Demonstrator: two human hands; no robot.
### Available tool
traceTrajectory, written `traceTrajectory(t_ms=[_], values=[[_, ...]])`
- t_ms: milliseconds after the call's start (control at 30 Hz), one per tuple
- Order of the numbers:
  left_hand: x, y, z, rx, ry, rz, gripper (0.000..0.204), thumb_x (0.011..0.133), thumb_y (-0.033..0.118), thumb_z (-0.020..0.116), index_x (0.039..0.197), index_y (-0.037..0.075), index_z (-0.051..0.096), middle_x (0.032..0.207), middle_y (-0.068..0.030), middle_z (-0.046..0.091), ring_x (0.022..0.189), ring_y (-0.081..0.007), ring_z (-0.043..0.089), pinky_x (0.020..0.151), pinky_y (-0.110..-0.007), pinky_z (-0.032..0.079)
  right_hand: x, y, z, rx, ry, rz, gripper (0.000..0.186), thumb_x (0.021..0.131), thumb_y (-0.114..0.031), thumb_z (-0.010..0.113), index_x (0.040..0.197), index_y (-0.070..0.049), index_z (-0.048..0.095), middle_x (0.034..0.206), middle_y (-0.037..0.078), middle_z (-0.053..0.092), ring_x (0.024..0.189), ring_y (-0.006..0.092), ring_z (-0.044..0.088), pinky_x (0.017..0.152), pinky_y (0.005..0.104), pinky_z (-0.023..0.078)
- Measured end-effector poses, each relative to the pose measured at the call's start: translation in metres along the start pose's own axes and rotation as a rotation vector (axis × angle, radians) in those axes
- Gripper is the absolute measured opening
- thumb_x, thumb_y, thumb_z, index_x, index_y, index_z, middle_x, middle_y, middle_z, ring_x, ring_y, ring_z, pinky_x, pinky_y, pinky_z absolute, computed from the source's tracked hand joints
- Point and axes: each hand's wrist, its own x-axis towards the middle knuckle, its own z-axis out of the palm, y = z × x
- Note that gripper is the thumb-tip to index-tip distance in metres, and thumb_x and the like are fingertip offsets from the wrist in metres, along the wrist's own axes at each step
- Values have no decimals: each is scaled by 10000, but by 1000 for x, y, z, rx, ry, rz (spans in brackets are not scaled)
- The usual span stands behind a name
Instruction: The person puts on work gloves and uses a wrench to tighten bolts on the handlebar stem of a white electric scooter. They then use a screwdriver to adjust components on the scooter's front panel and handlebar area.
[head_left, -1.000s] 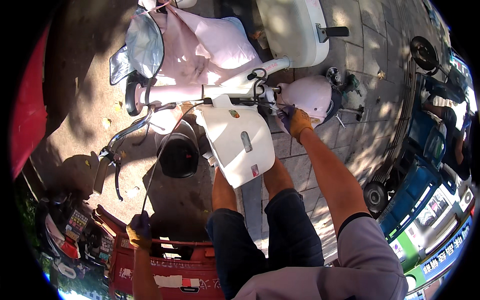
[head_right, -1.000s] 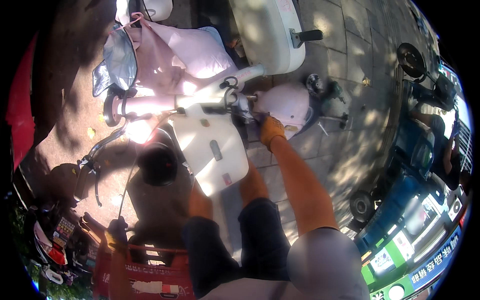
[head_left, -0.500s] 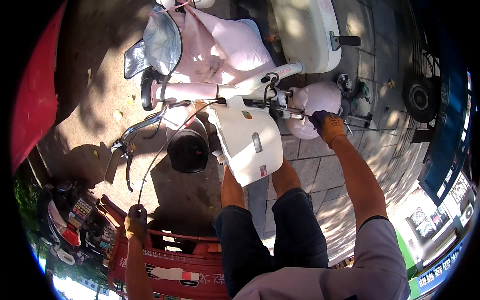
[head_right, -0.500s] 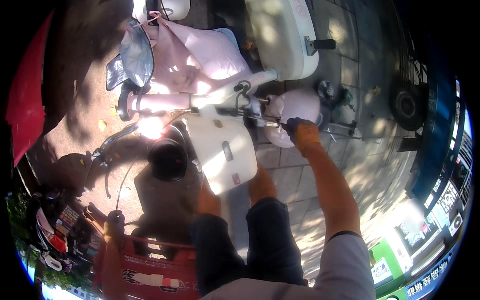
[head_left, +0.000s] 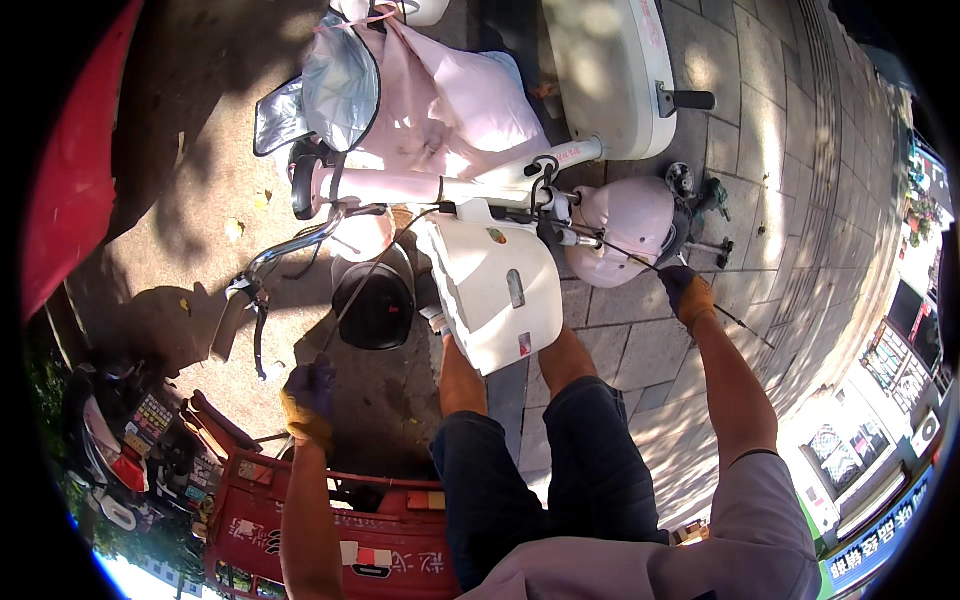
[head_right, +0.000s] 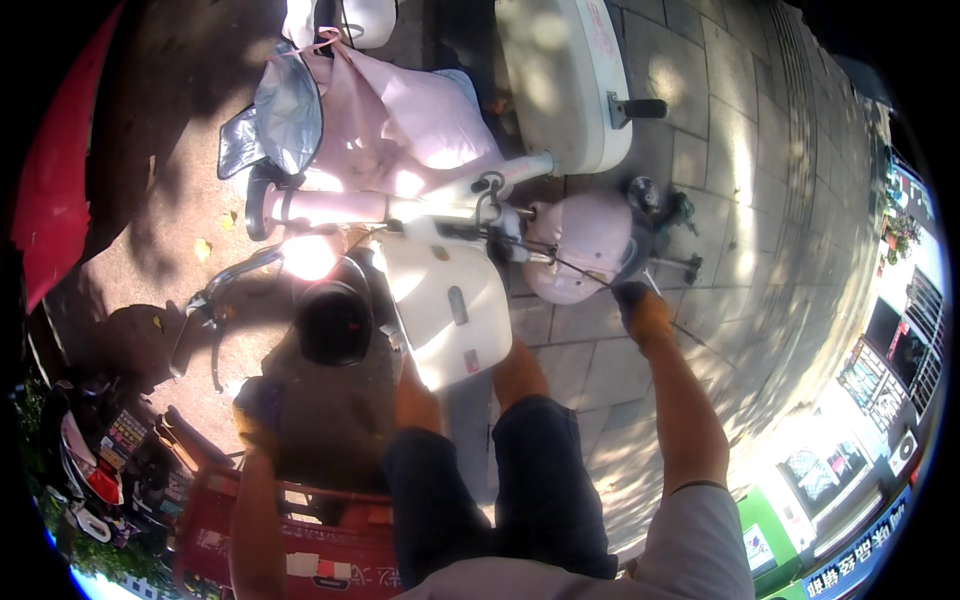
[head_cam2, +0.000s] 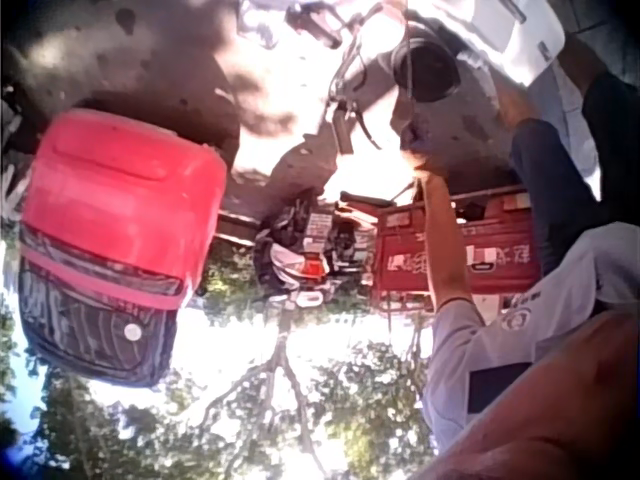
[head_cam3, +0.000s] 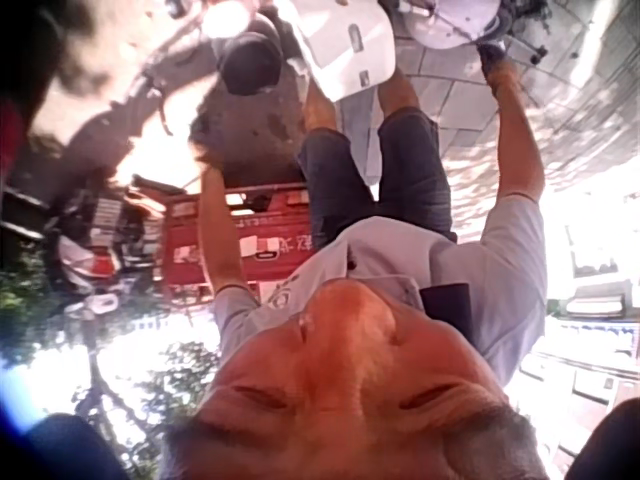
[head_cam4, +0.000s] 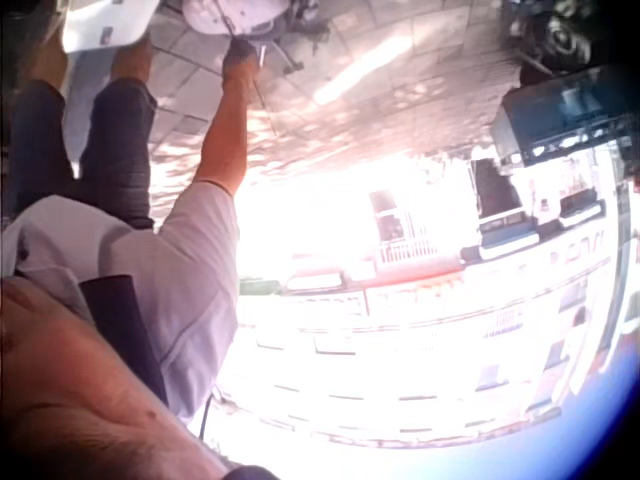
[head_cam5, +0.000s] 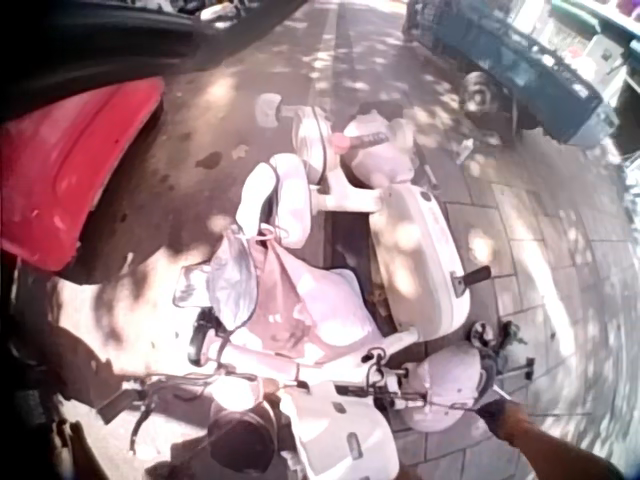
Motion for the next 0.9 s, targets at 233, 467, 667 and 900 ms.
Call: traceTrajectory(t_ms=[233,467,667,900], values=[[-77,51,-106,71,33,56,175,966,83,649,807,13,671,739,-137,680,623,-234,641,583,-372,496,50,-105,32,-7,-102,-56,251,985,-316,590,1073,-159,764,1100,137,739,1047,363,684,891,462,538],[-97,-22,-208,322,23,-31,170,969,85,652,827,-9,658,761,-82,656,704,-160,602,644,-341,490,77,-200,30,-128,-289,35,261,908,-160,613,1130,-113,743,1190,156,732,1121,343,697,944,443,553],[-26,-45,-153,137,-26,-127,190,1031,158,603,1010,-4,700,954,-76,706,912,-200,644,806,-326,513,28,-138,-19,-123,-154,51,275,959,-288,573,1074,-108,747,1066,171,749,1030,361,713,900,474,554],[55,6,-82,500,-85,-411,320,991,335,685,1085,29,690,893,-120,731,812,-254,688,744,-399,532,-24,-63,-11,18,0,6,256,983,-278,587,1106,-115,742,1066,180,735,1014,401,687,886,491,544]])
